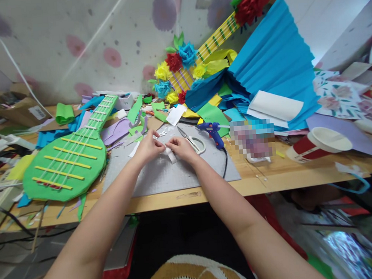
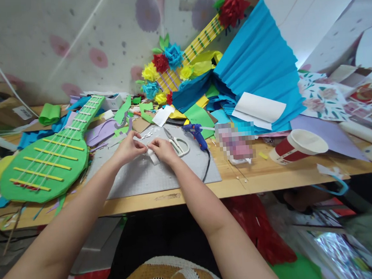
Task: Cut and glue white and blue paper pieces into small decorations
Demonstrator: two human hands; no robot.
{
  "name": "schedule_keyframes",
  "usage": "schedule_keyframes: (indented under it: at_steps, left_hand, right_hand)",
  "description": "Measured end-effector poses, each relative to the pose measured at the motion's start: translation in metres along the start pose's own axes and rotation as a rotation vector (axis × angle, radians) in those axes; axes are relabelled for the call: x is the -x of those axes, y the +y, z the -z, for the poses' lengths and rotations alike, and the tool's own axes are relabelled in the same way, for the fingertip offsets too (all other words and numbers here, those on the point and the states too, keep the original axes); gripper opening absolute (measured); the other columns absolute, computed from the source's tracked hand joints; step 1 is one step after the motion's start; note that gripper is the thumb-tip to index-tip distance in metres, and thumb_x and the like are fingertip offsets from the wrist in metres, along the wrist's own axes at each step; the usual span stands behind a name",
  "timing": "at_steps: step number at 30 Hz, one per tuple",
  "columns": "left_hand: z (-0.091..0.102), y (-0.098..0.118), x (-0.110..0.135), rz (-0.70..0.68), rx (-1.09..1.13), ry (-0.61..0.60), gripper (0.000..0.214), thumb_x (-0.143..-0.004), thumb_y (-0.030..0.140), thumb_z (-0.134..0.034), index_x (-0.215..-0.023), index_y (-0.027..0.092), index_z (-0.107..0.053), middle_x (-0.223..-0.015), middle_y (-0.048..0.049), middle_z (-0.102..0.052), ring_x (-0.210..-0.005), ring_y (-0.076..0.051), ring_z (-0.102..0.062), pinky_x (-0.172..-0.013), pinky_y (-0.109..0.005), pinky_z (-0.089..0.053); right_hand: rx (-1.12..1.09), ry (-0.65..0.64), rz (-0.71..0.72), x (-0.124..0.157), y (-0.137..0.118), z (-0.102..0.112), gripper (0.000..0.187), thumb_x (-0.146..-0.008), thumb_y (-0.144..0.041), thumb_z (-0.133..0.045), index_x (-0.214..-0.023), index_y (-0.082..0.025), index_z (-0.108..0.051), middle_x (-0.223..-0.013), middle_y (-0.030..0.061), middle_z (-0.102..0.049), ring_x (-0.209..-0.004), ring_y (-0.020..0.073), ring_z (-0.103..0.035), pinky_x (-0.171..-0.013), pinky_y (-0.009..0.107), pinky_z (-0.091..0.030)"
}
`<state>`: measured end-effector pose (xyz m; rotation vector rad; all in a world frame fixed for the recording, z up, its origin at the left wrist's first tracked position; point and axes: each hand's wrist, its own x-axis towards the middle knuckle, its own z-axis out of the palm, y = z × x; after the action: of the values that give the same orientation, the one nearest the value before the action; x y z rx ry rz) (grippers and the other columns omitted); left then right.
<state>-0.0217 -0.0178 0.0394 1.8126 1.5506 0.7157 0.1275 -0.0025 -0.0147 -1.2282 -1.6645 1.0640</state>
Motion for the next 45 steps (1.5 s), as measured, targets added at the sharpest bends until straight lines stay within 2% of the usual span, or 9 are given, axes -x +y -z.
schedule_keyframes:
  at_steps: [4,10,16,21,25,35,38,42,45]
  left_hand:
    - [0.000,-0.002,-0.001,0.030,0.109,-0.025,0.041,-0.058,0.019,-0.063,-0.090,0.021,-0.038,-0.063,0.0040,-0.063,-0.055,-0.012,-0.059,-0.053,-0.021,-0.041]
    - [0.001,0.002,0.001,0.136,0.368,-0.131,0.039,-0.058,0.017,-0.065,-0.084,0.020,-0.036,-0.062,0.0037,-0.061,-0.056,-0.011,-0.059,-0.056,-0.024,-0.046]
    - [0.000,-0.001,-0.001,0.139,0.447,-0.051,0.040,-0.058,0.015,-0.065,-0.082,0.020,-0.033,-0.059,0.0055,-0.061,-0.055,-0.011,-0.058,-0.056,-0.025,-0.047]
    - [-0.004,-0.012,-0.003,0.113,0.410,0.081,0.042,-0.056,0.020,-0.066,-0.084,0.021,-0.034,-0.060,0.0058,-0.061,-0.058,-0.012,-0.060,-0.056,-0.024,-0.047]
    - [-0.006,-0.019,-0.002,0.064,0.299,0.096,0.041,-0.057,0.023,-0.066,-0.087,0.021,-0.038,-0.063,0.0034,-0.064,-0.061,-0.014,-0.062,-0.056,-0.024,-0.046]
    - [0.000,-0.004,-0.002,0.113,0.261,0.012,0.047,-0.055,0.024,-0.066,-0.099,0.018,-0.051,-0.078,-0.0040,-0.069,-0.062,-0.014,-0.062,-0.059,-0.026,-0.047]
    - [0.002,0.002,-0.006,0.166,0.339,-0.057,0.050,-0.056,0.020,-0.063,-0.105,0.015,-0.053,-0.075,-0.0052,-0.068,-0.063,-0.015,-0.062,-0.064,-0.028,-0.049]
    - [0.008,0.009,-0.010,0.347,0.522,-0.074,0.044,-0.062,0.023,-0.056,-0.105,0.013,-0.054,-0.074,-0.0076,-0.067,-0.062,-0.017,-0.064,-0.066,-0.033,-0.052]
    - [0.010,0.011,-0.009,0.327,0.535,-0.078,0.044,-0.064,0.026,-0.059,-0.105,0.012,-0.054,-0.072,-0.0078,-0.067,-0.059,-0.016,-0.063,-0.065,-0.033,-0.053]
  right_hand:
    - [-0.023,-0.035,0.022,0.001,-0.001,0.001,0.021,-0.073,-0.037,-0.055,-0.071,-0.016,-0.060,-0.062,-0.0024,-0.056,-0.058,0.0090,-0.046,-0.056,0.021,-0.034]
    - [-0.046,-0.058,0.027,-0.001,0.003,0.002,0.025,-0.070,-0.041,-0.058,-0.069,-0.016,-0.061,-0.061,-0.0020,-0.057,-0.055,0.0087,-0.046,-0.054,0.021,-0.035]
    - [-0.223,-0.129,-0.079,-0.001,-0.003,0.003,0.045,-0.077,-0.056,-0.043,-0.078,-0.016,-0.062,-0.069,0.0030,-0.061,-0.059,0.0125,-0.053,-0.054,0.025,-0.040]
    - [-0.164,-0.116,-0.013,0.000,-0.002,0.002,0.031,-0.072,-0.046,-0.054,-0.075,-0.016,-0.061,-0.067,-0.0001,-0.059,-0.060,0.0103,-0.050,-0.056,0.022,-0.038]
    - [-0.155,-0.071,0.011,-0.002,0.002,0.000,0.024,-0.071,-0.039,-0.054,-0.073,-0.016,-0.059,-0.065,-0.0020,-0.056,-0.060,0.0092,-0.047,-0.056,0.021,-0.036]
    - [-0.145,-0.071,0.004,-0.001,-0.002,0.001,0.021,-0.070,-0.038,-0.055,-0.070,-0.016,-0.057,-0.061,-0.0030,-0.053,-0.056,0.0088,-0.045,-0.053,0.021,-0.034]
    - [-0.102,-0.070,0.016,-0.001,-0.003,0.001,0.022,-0.070,-0.038,-0.055,-0.070,-0.017,-0.057,-0.061,-0.0028,-0.053,-0.057,0.0089,-0.045,-0.053,0.021,-0.033]
    - [-0.108,-0.068,0.027,0.000,-0.004,0.002,0.020,-0.071,-0.037,-0.054,-0.069,-0.016,-0.056,-0.062,-0.0029,-0.053,-0.057,0.0086,-0.045,-0.054,0.021,-0.034]
    - [-0.113,-0.072,0.022,0.000,-0.006,0.002,0.021,-0.071,-0.037,-0.054,-0.069,-0.017,-0.056,-0.063,-0.0029,-0.053,-0.057,0.0086,-0.045,-0.055,0.021,-0.034]
